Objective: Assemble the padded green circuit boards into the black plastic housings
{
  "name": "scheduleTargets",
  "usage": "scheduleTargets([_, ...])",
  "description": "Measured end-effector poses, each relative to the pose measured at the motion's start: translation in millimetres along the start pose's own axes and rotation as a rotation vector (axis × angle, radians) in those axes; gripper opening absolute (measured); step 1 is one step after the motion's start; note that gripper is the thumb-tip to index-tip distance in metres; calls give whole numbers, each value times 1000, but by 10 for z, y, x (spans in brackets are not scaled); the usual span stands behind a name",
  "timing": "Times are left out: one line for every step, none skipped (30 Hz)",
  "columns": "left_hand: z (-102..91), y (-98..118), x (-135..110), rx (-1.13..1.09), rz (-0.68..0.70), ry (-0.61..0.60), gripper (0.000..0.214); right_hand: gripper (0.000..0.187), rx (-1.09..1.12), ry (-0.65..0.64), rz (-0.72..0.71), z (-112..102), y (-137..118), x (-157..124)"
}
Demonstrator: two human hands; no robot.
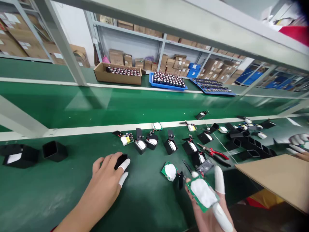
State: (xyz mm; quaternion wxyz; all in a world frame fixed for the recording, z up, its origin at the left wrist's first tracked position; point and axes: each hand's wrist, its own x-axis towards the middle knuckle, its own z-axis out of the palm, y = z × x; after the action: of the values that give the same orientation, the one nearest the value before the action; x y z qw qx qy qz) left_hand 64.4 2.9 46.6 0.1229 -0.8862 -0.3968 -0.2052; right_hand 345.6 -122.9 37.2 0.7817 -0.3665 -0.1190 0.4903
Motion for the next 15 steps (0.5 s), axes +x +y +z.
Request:
scheduleTargets([26,-5,-3,-21,16,14,27,77,-12,-82,-14,30,40,4])
scheduleTargets([59,5,1,-42,34,29,25,63,-26,-164,-30,71,78,10])
scheduleTargets([96,27,5,-70,51,44,24,48,-37,-219,-38,121,113,18])
scheduleTargets([133,56,3,-106,53,55,23,35,-38,-245,-48,176,141,26])
scheduleTargets([169,87,-8,-151,49,52,23,27,-35,-251,-47,229,163,33])
scheduleTargets([201,119,-31,-199,31,27,24,23,-37,-226,-37,278,180,39])
scheduleTargets([227,150,-62,-239,8,-11,25,23,-49,-205,-25,319,193,43])
scheduleTargets([245,176,-97,-269,-7,-48,24,24,-68,-175,-13,350,204,45])
scheduleTargets([255,197,-129,-284,-10,-81,23,26,-93,-124,-15,374,214,46])
scheduleTargets([256,211,-152,-284,-1,-109,20,27,-116,-71,-16,392,225,47])
scheduleTargets([248,215,-162,-274,6,-121,20,29,-130,-26,-11,405,236,48])
scheduleTargets([232,210,-154,-259,24,-121,22,31,-128,4,-1,417,247,49])
scheduleTargets([210,198,-130,-238,66,-110,26,37,-119,5,6,426,257,49])
scheduleTargets([183,183,-92,-216,114,-92,30,46,-112,-30,12,431,265,49])
scheduleTargets([153,170,-45,-199,161,-71,35,60,-110,-85,12,430,271,48])
